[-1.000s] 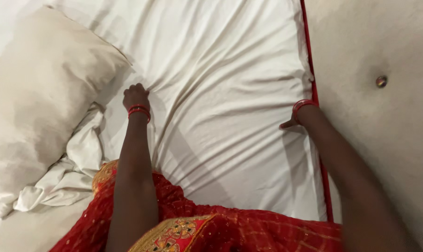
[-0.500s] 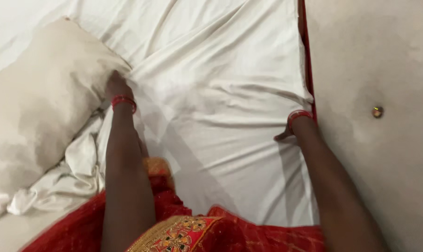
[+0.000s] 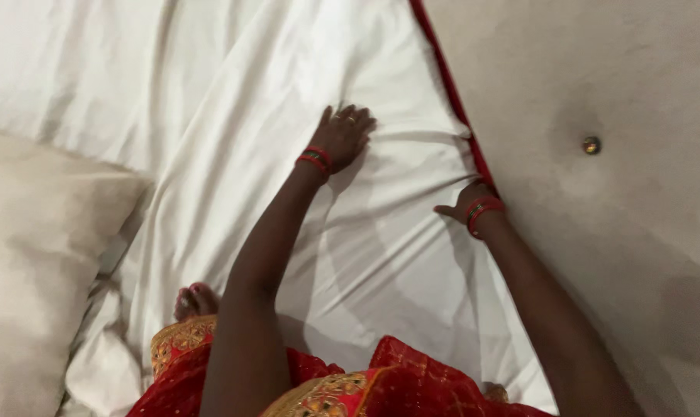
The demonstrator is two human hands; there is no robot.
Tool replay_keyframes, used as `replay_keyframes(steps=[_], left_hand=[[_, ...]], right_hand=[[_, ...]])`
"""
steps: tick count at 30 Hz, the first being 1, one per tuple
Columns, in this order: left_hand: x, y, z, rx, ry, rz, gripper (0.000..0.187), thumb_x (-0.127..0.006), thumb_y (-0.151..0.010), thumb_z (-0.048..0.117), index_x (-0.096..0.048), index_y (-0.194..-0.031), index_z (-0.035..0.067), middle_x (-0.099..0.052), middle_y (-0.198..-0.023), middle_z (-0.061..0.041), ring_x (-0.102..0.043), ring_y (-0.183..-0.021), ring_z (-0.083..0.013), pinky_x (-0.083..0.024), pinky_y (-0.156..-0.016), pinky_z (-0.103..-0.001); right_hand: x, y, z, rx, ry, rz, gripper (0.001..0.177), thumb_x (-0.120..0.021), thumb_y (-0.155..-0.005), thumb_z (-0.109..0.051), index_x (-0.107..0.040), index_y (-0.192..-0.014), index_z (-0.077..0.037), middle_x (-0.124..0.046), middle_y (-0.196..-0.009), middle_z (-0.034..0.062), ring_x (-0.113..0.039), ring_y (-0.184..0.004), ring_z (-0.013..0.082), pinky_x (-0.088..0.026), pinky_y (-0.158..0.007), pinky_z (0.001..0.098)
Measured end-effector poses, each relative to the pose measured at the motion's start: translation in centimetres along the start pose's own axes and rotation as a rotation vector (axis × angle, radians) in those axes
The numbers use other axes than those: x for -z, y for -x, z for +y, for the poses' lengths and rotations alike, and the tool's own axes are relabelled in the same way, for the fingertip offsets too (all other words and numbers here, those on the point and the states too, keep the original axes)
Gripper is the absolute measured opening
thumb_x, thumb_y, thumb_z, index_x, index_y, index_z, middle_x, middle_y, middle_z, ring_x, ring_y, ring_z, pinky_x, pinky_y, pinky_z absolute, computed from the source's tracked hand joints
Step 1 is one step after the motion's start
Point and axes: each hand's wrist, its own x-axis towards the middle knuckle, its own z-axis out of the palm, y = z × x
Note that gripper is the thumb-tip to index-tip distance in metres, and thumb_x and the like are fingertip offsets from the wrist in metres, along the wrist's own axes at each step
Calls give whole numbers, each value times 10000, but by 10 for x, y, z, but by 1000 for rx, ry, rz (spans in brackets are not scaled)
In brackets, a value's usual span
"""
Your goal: The person smooths a white fitted sheet over a mattress, tucking the edges under the mattress and ensuring the surface is flat. They work around the perimeter of the bed, pulling the fabric tight and smoothing out wrinkles by hand.
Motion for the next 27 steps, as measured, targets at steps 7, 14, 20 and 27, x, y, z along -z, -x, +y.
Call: replay_keyframes(steps=[7,14,20,27], left_hand=[[-6,-72,21,28,-143,-114,697,-495,-997,448,-221,-1626,328,-137,-1718,32,-93,-1580,-262,-56,-1206,-705],[-14,-105,13,-3,-136,-70,759,-552,-976,506,-217,-1634,332,-149,-1718,17,-79,-1588,-283,-55,-1218,-699],[-13,-133,10,-40,-129,-71,778,-580,-944,510,-248,-1619,311,-164,-1710,5,-110,-1570,-290,-85,-1201,-703],[-28,-164,15,-157,46,178,427,-550,-982,126,-601,-1399,202,-593,-1409,-69,-526,-1340,-296,-419,-1130,-504]], right_hand=[[-14,58,0,-80,-443,311,1271,-660,-816,-751,-120,-1595,96,-347,-1540,389,-481,-1386,453,-444,-1128,442],[2,69,-12,-149,-454,227,1280,-581,-839,-818,-78,-1605,74,-290,-1552,394,-468,-1379,449,-504,-1050,448],[30,84,-23,-288,-520,117,1334,-621,-739,-837,-73,-1633,-12,-238,-1624,313,-450,-1419,399,-572,-963,470],[-2,75,-26,-188,-505,375,1212,-616,-808,-786,-186,-1636,-12,-300,-1654,258,-420,-1455,420,-482,-1072,527]])
